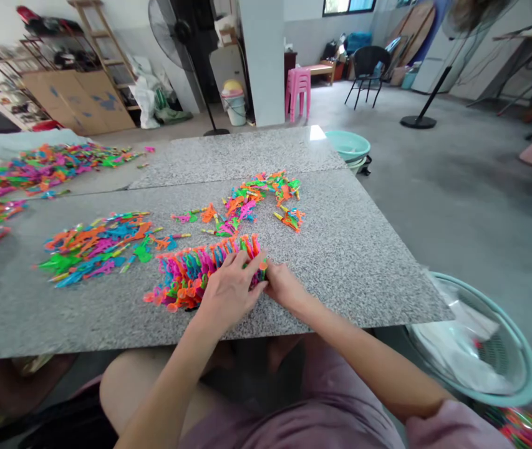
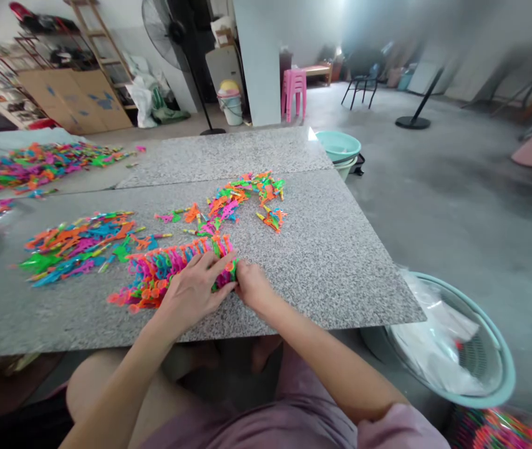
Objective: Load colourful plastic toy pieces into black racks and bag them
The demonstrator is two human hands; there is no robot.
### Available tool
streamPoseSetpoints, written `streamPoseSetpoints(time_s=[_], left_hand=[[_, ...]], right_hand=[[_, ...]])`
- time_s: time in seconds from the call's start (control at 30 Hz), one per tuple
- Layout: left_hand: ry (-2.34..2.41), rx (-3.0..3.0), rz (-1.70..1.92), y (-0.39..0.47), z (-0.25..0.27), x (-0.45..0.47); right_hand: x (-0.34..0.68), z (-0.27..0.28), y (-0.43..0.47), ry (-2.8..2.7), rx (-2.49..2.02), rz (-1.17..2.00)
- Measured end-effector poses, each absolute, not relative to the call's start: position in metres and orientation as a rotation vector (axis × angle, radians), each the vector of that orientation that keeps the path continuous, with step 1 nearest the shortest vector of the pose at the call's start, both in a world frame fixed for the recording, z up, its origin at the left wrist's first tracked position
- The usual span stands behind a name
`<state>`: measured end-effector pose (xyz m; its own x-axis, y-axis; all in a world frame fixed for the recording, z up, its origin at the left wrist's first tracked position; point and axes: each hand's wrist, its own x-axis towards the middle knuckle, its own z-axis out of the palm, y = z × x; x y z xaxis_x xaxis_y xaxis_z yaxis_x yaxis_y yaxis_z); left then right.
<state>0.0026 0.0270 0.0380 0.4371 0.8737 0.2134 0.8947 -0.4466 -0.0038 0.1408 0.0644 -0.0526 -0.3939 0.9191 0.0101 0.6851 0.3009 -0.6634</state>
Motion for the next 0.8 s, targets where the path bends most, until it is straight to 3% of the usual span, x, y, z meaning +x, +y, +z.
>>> streamPoseSetpoints(time_s=[0.37, 0.5, 0.67, 0.8], left_hand=[[-1.582, -2.605, -0.342, 0.03, 0.038, -0.003], [-1.652, -2.547, -0.377, 0.033, 0.036, 0.001], [-1.673, -2.543, -0.374, 0.034, 0.029, 0.0], [-1.602, -2.554, -0.305, 0.034, 0.03, -0.006]], right_hand=[[0.133, -0.067, 0.065, -2.187, -1.267, 0.831], [0.171, -0.051, 0.109, -2.344, -1.18, 0.883], [0.225, -0.036, 0.178, -2.307, -1.69, 0.258], [0.231, -0.04, 0.181, -2.563, -1.633, 0.214]])
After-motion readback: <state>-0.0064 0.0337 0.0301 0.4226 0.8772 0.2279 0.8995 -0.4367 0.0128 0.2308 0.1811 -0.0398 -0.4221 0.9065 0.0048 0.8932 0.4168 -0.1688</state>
